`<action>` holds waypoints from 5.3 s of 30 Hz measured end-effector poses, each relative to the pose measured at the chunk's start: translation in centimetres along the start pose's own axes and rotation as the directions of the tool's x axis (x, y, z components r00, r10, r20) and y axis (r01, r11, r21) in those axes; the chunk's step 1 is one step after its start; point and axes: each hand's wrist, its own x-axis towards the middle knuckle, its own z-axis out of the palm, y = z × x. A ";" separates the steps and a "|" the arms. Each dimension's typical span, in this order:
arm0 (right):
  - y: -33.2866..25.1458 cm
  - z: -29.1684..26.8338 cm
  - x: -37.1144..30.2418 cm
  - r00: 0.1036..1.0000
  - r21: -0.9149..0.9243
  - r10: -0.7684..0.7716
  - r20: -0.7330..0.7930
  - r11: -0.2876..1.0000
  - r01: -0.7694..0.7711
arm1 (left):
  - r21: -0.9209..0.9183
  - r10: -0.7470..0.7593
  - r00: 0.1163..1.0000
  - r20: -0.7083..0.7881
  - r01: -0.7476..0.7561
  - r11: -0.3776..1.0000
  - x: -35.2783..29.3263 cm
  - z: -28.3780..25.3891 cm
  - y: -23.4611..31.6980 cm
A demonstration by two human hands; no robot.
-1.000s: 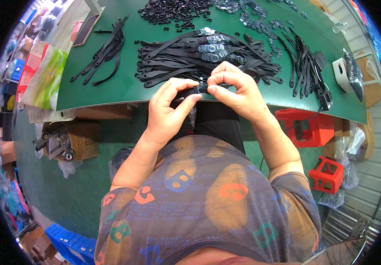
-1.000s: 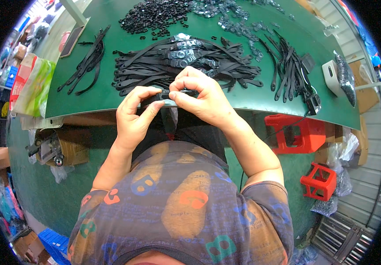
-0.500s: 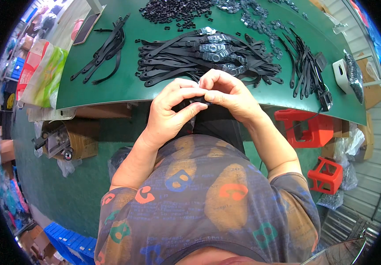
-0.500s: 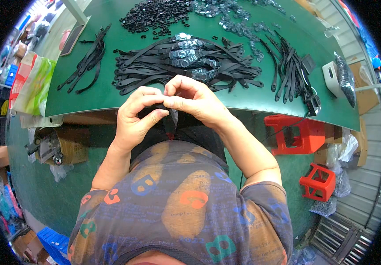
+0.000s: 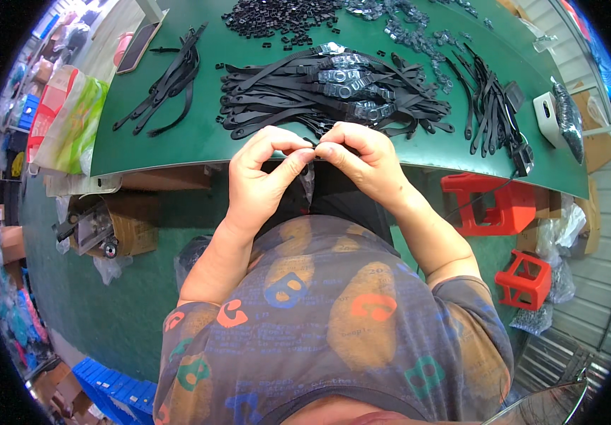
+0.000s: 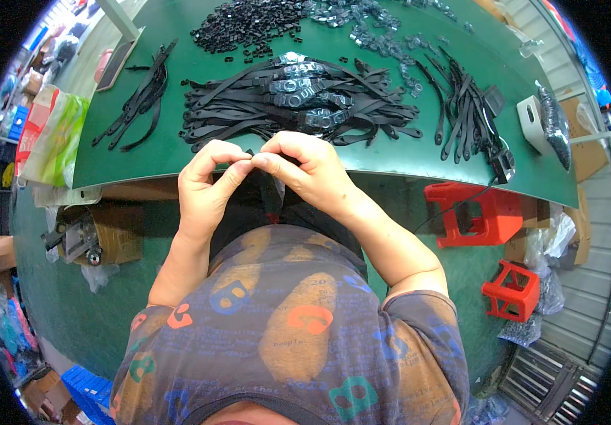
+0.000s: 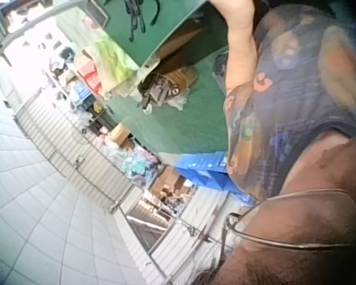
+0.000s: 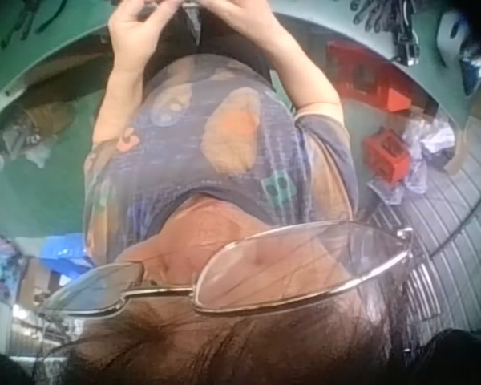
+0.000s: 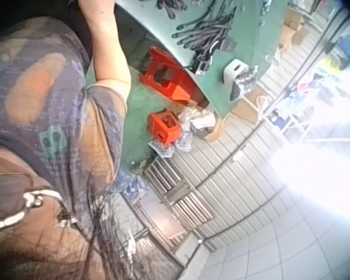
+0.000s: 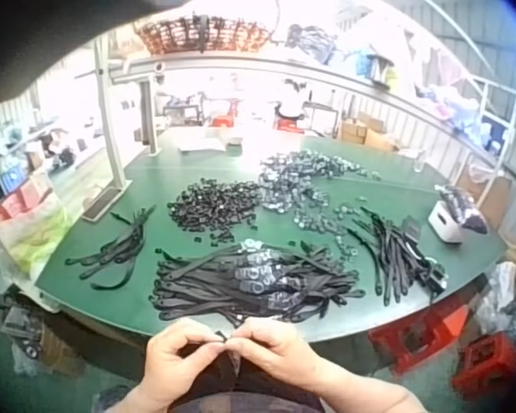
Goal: The recorder is sitting at a workbench and assembling small black plastic buckles and straps.
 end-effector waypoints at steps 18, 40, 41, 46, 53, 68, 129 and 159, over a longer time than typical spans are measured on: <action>-0.6 0.2 0.2 0.860 -0.608 -0.509 -0.035 0.694 0.386 | -0.371 -0.271 0.960 -0.072 0.227 0.901 -0.7 1.2 -0.1; -0.2 -1.7 -1.6 0.984 0.142 0.174 0.048 0.973 -0.179 | -0.322 -0.253 0.956 0.150 0.289 0.901 -0.2 -0.2 0.0; 0.0 -1.8 -1.8 0.953 0.317 0.297 0.062 0.899 -0.301 | -0.335 -0.261 0.951 0.164 0.303 0.892 -0.3 0.0 0.0; 0.6 -1.8 -2.0 0.956 0.377 0.290 0.053 0.880 -0.288 | -0.211 -0.305 0.931 0.200 0.345 0.915 -0.3 0.6 1.0; 0.6 -2.1 -2.2 0.957 0.331 0.288 0.028 0.901 -0.281 | 0.030 -0.304 0.922 0.241 0.306 0.952 -0.7 0.6 0.1; 1.3 -2.4 -2.6 0.962 0.554 0.270 0.044 0.795 -0.248 | -0.134 -0.361 0.904 0.231 0.397 0.908 -0.6 0.4 0.2; 1.6 -3.1 -3.1 0.942 0.248 0.336 -0.003 0.913 -0.325 | -0.386 -0.516 0.737 0.436 0.671 0.633 -1.5 1.8 -2.9; -0.8 -3.4 -4.2 0.993 -0.277 -0.060 0.105 0.957 0.087 | -0.323 -0.398 0.734 0.550 0.627 0.709 -1.8 3.8 -2.2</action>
